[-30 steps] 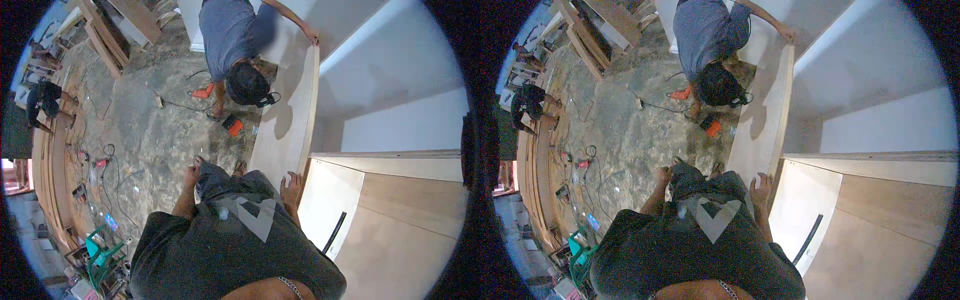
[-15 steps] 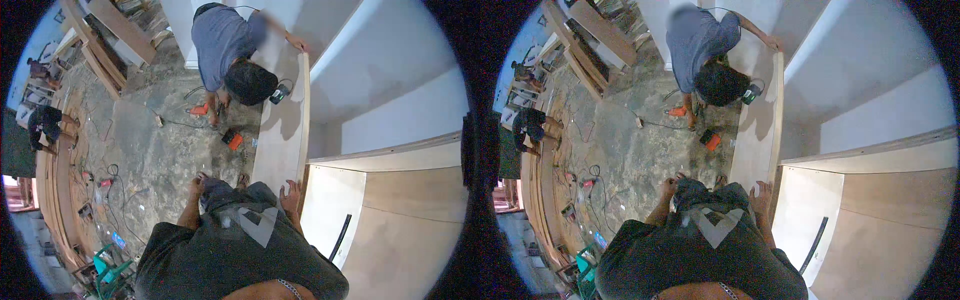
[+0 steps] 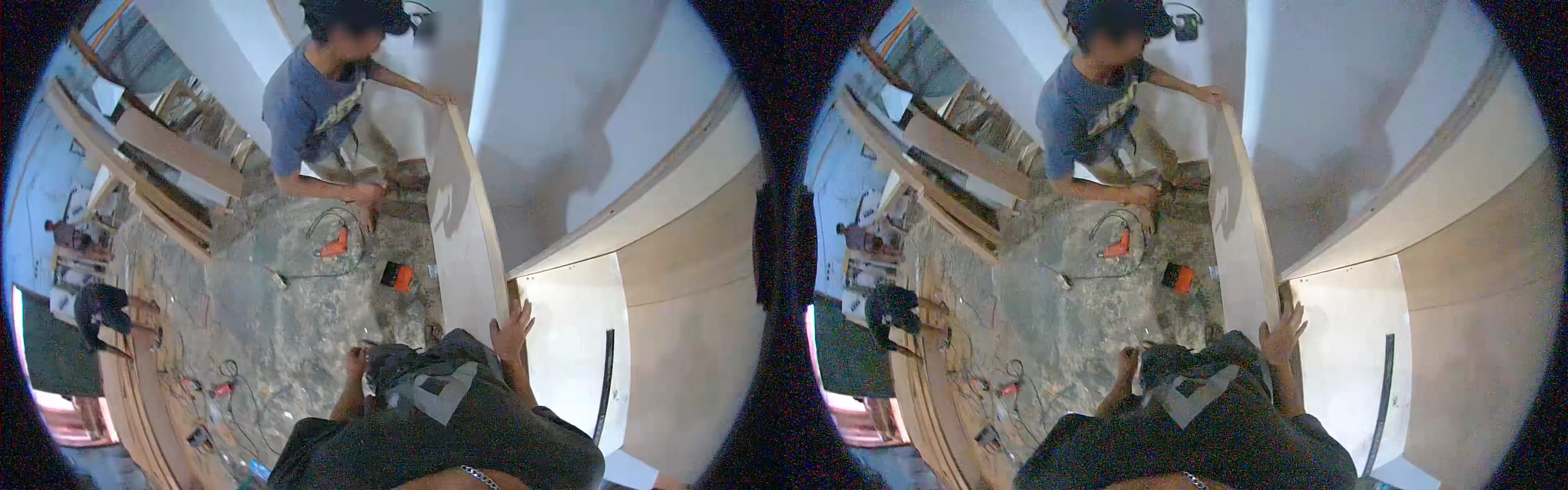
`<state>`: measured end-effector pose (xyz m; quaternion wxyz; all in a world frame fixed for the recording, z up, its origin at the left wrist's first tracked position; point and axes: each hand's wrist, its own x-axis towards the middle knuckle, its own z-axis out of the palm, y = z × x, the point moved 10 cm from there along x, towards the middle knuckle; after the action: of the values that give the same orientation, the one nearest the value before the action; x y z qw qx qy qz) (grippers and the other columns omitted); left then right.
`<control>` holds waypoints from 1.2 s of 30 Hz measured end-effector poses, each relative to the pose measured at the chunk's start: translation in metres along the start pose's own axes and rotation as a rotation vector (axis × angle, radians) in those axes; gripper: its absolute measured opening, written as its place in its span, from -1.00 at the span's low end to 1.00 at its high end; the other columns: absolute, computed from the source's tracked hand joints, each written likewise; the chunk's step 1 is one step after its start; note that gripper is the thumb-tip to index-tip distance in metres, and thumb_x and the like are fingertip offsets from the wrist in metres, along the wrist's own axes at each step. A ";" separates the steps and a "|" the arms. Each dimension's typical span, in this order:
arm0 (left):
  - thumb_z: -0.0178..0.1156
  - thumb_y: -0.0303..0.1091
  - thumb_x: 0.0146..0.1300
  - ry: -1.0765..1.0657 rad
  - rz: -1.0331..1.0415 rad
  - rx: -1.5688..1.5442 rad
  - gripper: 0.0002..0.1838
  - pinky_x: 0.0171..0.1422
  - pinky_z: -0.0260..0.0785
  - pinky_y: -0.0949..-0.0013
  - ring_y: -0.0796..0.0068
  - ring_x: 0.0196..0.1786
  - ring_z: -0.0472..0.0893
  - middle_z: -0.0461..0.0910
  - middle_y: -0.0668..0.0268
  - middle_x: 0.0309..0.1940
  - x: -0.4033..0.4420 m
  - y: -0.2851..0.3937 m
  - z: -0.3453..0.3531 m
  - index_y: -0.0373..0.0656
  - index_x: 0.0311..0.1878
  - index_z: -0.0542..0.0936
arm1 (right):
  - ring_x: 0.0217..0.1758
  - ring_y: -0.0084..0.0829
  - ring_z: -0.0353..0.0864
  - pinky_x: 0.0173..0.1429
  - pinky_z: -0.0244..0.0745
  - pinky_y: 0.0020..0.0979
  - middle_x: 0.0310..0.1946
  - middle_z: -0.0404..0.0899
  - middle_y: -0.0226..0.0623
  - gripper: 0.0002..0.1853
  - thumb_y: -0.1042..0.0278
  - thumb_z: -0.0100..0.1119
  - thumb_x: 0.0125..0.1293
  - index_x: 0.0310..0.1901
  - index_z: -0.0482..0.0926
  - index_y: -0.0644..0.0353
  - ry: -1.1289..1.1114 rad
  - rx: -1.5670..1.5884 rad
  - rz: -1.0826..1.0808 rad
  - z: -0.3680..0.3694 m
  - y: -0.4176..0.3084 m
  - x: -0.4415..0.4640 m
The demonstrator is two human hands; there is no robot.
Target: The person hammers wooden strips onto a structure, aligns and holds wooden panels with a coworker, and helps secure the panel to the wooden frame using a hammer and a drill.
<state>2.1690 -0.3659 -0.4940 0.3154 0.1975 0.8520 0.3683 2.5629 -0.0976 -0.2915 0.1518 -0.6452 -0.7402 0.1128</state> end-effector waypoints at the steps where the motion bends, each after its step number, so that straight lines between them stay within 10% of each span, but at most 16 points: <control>1: 0.18 -0.10 0.08 0.007 0.036 0.006 -0.62 -0.28 0.39 0.32 0.32 -0.39 0.58 0.58 0.11 -0.49 0.002 -0.004 0.000 -0.33 -0.36 0.55 | 0.35 0.03 -0.16 0.33 -0.27 0.11 0.27 -0.12 0.11 -0.19 0.16 0.17 -0.02 0.22 0.04 0.33 0.006 0.010 0.018 0.001 0.002 0.000; 36: 0.16 -0.16 0.11 -0.031 0.094 0.196 -0.66 -0.28 0.38 0.30 0.31 -0.41 0.57 0.58 0.11 -0.50 0.019 0.031 0.006 -0.33 -0.39 0.55 | 0.32 0.09 -0.07 0.30 -0.16 0.12 0.22 0.01 0.18 -0.35 0.26 0.17 -0.01 0.15 0.17 0.17 -0.116 0.157 0.117 0.011 0.011 0.001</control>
<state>2.1630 -0.3318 -0.4816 0.2901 0.2725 0.8688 0.2945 2.5691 -0.0951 -0.3054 0.1520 -0.6659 -0.6977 0.2160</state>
